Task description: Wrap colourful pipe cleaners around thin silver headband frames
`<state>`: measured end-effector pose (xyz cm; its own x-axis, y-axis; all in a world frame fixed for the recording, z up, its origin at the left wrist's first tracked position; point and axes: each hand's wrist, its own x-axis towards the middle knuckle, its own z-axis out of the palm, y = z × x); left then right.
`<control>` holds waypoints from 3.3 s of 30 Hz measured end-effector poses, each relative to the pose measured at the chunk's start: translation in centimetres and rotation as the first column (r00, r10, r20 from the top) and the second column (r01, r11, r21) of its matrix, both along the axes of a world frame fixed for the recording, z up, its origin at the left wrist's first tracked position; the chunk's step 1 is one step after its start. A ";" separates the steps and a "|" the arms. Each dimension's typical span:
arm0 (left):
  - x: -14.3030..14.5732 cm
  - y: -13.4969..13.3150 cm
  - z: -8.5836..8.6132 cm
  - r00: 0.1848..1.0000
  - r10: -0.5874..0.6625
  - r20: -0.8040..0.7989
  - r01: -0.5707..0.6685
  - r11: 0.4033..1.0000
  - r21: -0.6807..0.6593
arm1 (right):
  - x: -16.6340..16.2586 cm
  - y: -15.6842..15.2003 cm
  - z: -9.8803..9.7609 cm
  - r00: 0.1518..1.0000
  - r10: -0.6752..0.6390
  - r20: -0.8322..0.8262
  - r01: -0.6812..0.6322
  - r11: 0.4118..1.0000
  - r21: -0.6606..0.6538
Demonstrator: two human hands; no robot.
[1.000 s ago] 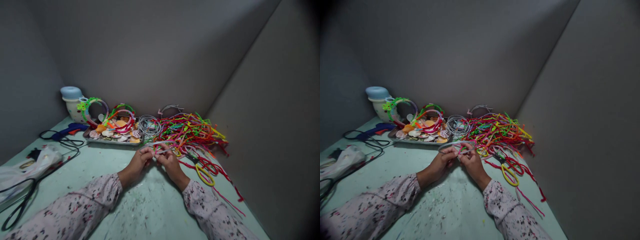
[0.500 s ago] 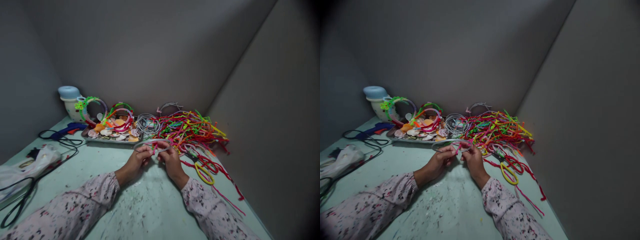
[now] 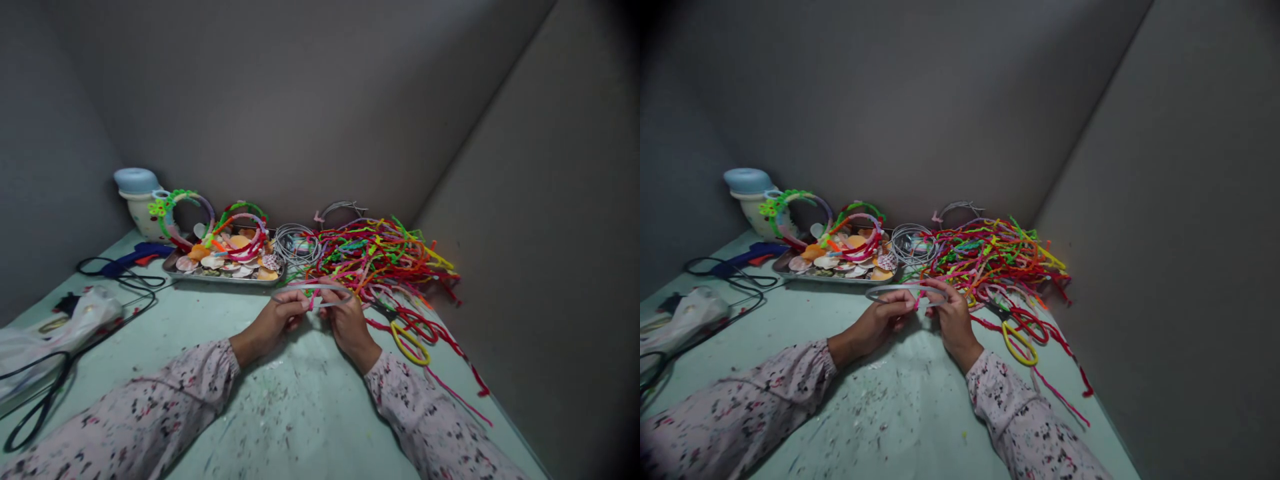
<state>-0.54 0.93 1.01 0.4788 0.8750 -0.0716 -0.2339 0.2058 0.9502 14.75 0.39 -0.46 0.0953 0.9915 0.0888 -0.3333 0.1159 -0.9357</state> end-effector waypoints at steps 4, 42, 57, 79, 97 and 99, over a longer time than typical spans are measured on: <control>-0.1 0.4 0.0 0.995 0.040 0.092 -0.036 0.998 -0.047 | 0.0 -0.5 0.0 0.998 0.013 0.061 -0.019 0.996 0.088; 0.3 0.8 -1.7 0.968 0.251 -0.017 -0.246 0.959 0.139 | -0.8 -2.1 0.8 0.713 -0.251 0.655 0.058 0.951 0.302; 0.3 0.5 -0.9 0.959 0.277 0.056 -0.278 0.960 0.023 | -0.8 -2.4 0.2 0.588 -0.376 0.716 -0.041 0.871 0.490; 0.5 0.5 -1.2 0.969 0.246 0.039 -0.248 0.968 0.049 | -0.8 -2.2 0.5 0.628 -0.345 0.697 0.015 0.902 0.432; 0.4 -0.7 -0.5 0.911 0.398 -0.107 -0.304 0.824 0.479 | -0.3 -2.5 0.0 0.728 -0.305 0.614 0.116 0.937 0.328; 0.5 -1.0 -0.4 0.907 0.406 -0.116 -0.292 0.802 0.521 | -0.1 -2.9 0.0 0.735 -0.301 0.608 0.114 0.938 0.326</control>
